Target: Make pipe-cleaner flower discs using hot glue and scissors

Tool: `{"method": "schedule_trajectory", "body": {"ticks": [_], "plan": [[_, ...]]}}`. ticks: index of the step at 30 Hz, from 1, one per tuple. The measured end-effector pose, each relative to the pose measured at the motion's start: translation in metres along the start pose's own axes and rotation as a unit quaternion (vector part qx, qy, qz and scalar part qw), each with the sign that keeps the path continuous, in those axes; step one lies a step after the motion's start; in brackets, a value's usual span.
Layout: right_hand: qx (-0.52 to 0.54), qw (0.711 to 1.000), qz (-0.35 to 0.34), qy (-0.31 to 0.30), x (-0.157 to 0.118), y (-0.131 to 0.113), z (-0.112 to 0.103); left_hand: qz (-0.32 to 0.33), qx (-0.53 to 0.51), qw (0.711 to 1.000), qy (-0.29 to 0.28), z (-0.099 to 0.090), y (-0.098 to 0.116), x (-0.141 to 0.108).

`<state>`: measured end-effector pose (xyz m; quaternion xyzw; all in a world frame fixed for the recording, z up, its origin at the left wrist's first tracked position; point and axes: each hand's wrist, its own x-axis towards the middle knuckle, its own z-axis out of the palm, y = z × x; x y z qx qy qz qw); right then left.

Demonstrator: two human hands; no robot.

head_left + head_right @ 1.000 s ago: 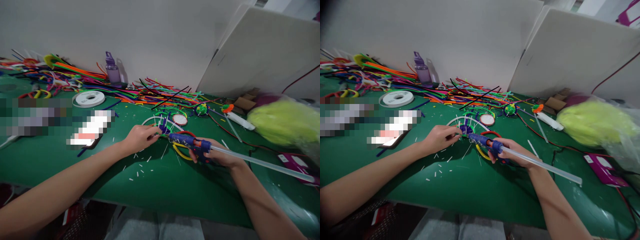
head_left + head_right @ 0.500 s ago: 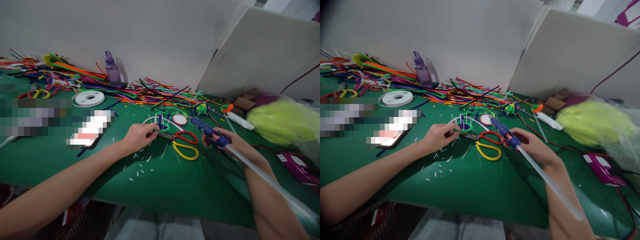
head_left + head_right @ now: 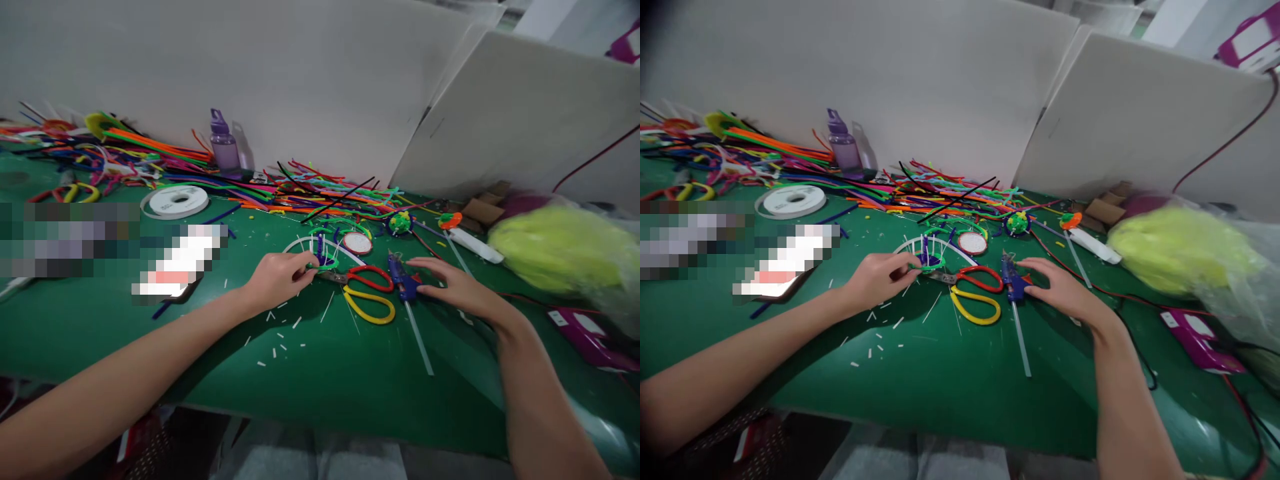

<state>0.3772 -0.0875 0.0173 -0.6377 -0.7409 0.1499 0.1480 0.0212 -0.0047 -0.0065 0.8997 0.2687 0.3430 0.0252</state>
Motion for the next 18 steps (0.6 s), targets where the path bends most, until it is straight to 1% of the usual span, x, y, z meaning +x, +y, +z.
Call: {"method": "schedule_trajectory", "body": {"ticks": [1, 3, 4, 5, 7, 9, 11, 13, 15, 18], "plan": [[0.005, 1.0, 0.008, 0.007, 0.004, -0.008, -0.003, -0.001, -0.001, 1.0, 0.001, 0.0, 0.0, 0.0], [0.001, 0.999, 0.025, 0.044, 0.019, -0.027, -0.007, -0.001, -0.002, 1.0, 0.005, 0.001, -0.001, -0.001], [-0.014, 0.998, 0.021, 0.061, 0.03, -0.036, -0.006, 0.0, -0.002, 1.0, 0.007, 0.001, -0.001, -0.001], [-0.036, 0.997, 0.0, 0.071, 0.041, -0.045, -0.003, 0.002, -0.001, 1.0, 0.008, 0.001, -0.001, -0.001], [-0.085, 0.993, -0.056, 0.058, 0.066, -0.061, 0.006, 0.003, 0.001, 1.0, 0.007, 0.001, -0.002, -0.001], [-0.152, 0.985, -0.075, 0.031, 0.089, -0.074, 0.018, 0.002, 0.001, 1.0, 0.007, 0.001, -0.003, -0.001], [-0.223, 0.972, -0.067, 0.015, 0.107, -0.082, 0.029, 0.002, -0.001, 1.0, 0.008, 0.001, -0.003, 0.0], [-0.279, 0.958, -0.063, 0.005, 0.119, -0.087, 0.037, 0.004, -0.003, 1.0, 0.01, 0.0, -0.003, 0.0], [-0.31, 0.948, -0.066, 0.004, 0.126, -0.088, 0.042, 0.009, -0.002, 1.0, 0.011, 0.0, -0.003, -0.001], [-0.321, 0.945, -0.065, 0.01, 0.131, -0.086, 0.046, 0.016, 0.001, 1.0, 0.011, 0.0, -0.003, -0.001]]}}
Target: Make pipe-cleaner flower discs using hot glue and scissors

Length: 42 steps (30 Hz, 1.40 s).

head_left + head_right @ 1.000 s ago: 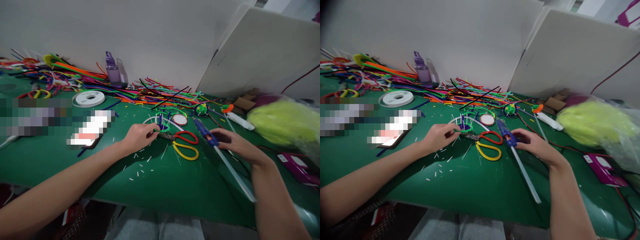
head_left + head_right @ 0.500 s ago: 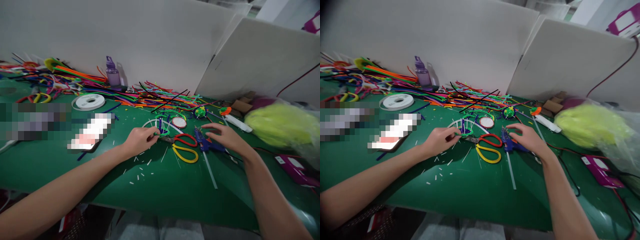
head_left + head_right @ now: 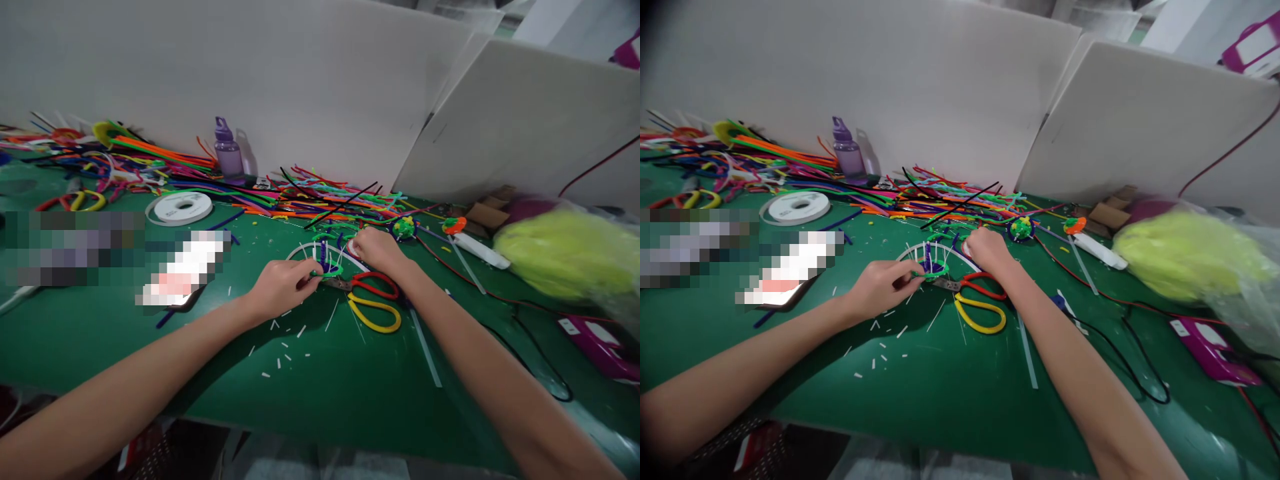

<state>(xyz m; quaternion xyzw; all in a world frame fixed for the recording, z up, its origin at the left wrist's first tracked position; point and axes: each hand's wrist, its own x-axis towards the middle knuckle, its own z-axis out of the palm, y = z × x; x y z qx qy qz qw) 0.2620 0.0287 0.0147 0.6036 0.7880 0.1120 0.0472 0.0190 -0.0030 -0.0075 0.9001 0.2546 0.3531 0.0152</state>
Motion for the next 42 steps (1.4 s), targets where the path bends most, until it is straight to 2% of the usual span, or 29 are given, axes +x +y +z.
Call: {"method": "schedule_trajectory", "body": {"ticks": [8, 11, 12, 14, 16, 18, 22, 25, 34, 42], "plan": [[0.009, 1.0, 0.002, 0.012, 0.004, 0.004, 0.001, 0.004, 0.002, 1.0, 0.005, 0.0, 0.0, 0.0], [0.09, 0.993, 0.019, 0.067, -0.003, 0.009, -0.007, 0.002, -0.004, 1.0, 0.004, 0.0, 0.0, 0.0], [0.149, 0.984, 0.026, 0.094, -0.008, 0.009, -0.01, 0.001, -0.006, 1.0, 0.005, 0.0, -0.001, 0.0], [0.3, 0.944, 0.031, 0.135, -0.022, 0.005, -0.018, -0.001, -0.007, 1.0, 0.004, 0.001, -0.001, -0.001], [0.434, 0.889, 0.023, 0.144, -0.038, -0.006, -0.024, -0.002, -0.005, 1.0, 0.002, 0.001, 0.0, -0.001], [0.503, 0.853, 0.003, 0.137, -0.054, -0.022, -0.028, -0.001, -0.002, 1.0, 0.002, 0.001, 0.0, 0.0], [0.508, 0.85, -0.034, 0.133, -0.071, -0.049, -0.028, 0.002, 0.0, 1.0, 0.006, 0.001, 0.0, 0.0], [0.51, 0.848, -0.047, 0.135, -0.072, -0.058, -0.024, 0.006, -0.002, 1.0, 0.0, 0.001, 0.001, 0.0], [0.509, 0.85, -0.028, 0.137, -0.07, -0.062, -0.02, 0.018, -0.006, 1.0, 0.001, 0.001, 0.001, -0.001], [0.558, 0.819, -0.024, 0.128, -0.069, -0.058, -0.019, 0.015, 0.0, 1.0, 0.001, 0.0, 0.002, 0.0]]}}
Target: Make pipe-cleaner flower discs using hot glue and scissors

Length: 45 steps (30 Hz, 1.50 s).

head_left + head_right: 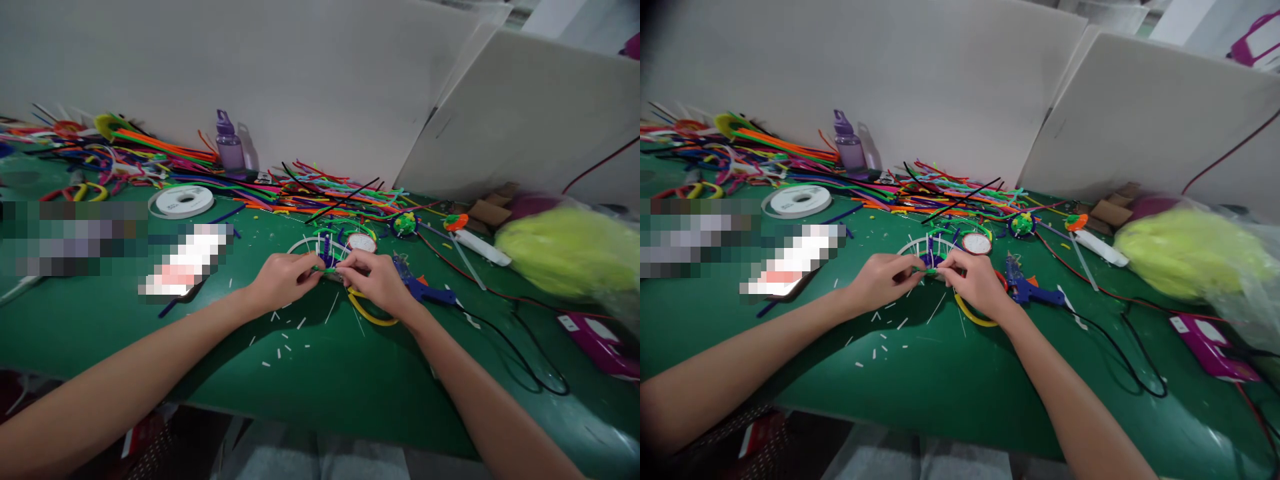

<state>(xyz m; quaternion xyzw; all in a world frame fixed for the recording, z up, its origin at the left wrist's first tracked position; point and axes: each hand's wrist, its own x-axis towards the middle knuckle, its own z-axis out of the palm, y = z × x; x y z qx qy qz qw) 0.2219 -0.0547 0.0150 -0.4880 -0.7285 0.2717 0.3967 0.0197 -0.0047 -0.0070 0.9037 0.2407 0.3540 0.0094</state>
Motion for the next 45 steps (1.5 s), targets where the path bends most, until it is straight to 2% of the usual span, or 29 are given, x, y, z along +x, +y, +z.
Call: {"method": "schedule_trajectory", "body": {"ticks": [8, 13, 26, 35, 45], "plan": [[0.071, 0.996, 0.033, -0.045, 0.0014, 0.0006, -0.0022, 0.007, 0.002, 1.0, 0.003, -0.0005, 0.0008, 0.0003], [0.087, 0.994, 0.045, -0.049, 0.0015, 0.0014, 0.0, 0.014, 0.004, 1.0, -0.001, -0.0003, 0.0003, -0.0002], [0.062, 0.997, 0.046, -0.032, 0.0004, -0.0027, 0.001, 0.006, 0.006, 1.0, -0.009, 0.0002, 0.0009, -0.0004], [-0.05, 0.999, -0.003, -0.002, -0.0029, -0.0024, 0.0006, 0.002, 0.008, 1.0, -0.011, 0.0, 0.0007, -0.0002], [-0.074, 0.997, -0.016, 0.002, -0.0037, -0.0049, 0.0005, 0.0, 0.01, 1.0, -0.011, -0.0001, 0.001, -0.0008]]}}
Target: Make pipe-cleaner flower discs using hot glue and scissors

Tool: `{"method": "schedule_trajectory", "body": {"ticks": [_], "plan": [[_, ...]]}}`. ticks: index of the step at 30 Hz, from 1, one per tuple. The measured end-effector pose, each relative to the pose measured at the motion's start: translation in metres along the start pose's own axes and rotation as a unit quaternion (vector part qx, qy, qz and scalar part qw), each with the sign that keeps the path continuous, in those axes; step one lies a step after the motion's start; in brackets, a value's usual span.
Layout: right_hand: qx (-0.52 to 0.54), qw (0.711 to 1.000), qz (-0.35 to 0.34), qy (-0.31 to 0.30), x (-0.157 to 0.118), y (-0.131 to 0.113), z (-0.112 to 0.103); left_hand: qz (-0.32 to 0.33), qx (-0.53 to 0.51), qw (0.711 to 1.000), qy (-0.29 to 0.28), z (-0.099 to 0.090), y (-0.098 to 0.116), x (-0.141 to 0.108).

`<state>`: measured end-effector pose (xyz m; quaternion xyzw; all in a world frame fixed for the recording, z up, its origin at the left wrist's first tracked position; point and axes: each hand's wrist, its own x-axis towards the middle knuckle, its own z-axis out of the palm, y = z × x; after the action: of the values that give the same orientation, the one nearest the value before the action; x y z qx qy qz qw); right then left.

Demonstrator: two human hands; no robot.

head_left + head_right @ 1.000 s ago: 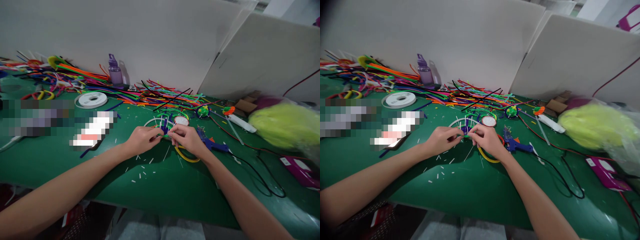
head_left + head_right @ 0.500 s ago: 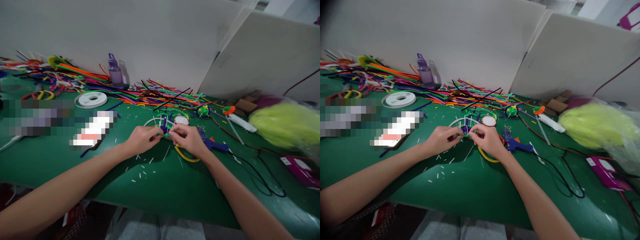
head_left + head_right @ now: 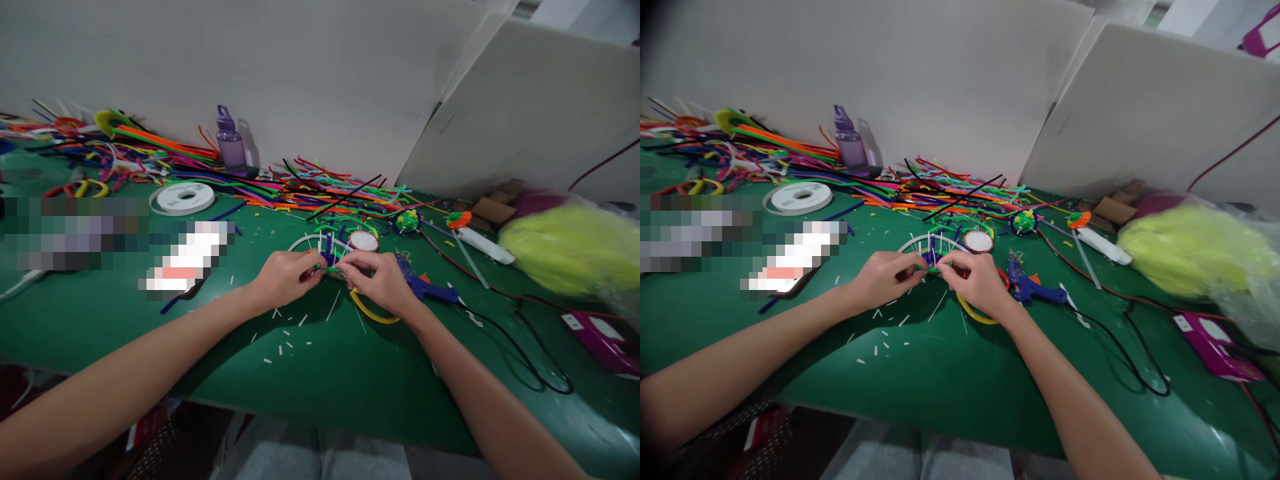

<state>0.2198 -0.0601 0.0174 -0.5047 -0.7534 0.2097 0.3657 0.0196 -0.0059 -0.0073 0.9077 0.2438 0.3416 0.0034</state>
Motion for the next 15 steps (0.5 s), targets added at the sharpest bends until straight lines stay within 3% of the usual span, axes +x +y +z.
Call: {"method": "schedule_trajectory", "body": {"ticks": [9, 15], "plan": [[-0.011, 1.0, -0.014, -0.006, 0.0, -0.002, 0.0, -0.001, -0.012, 1.0, 0.001, 0.001, -0.001, -0.001], [0.031, 0.997, -0.004, 0.072, -0.001, -0.006, -0.01, -0.046, -0.054, 0.997, -0.007, -0.001, 0.001, 0.001]]}}
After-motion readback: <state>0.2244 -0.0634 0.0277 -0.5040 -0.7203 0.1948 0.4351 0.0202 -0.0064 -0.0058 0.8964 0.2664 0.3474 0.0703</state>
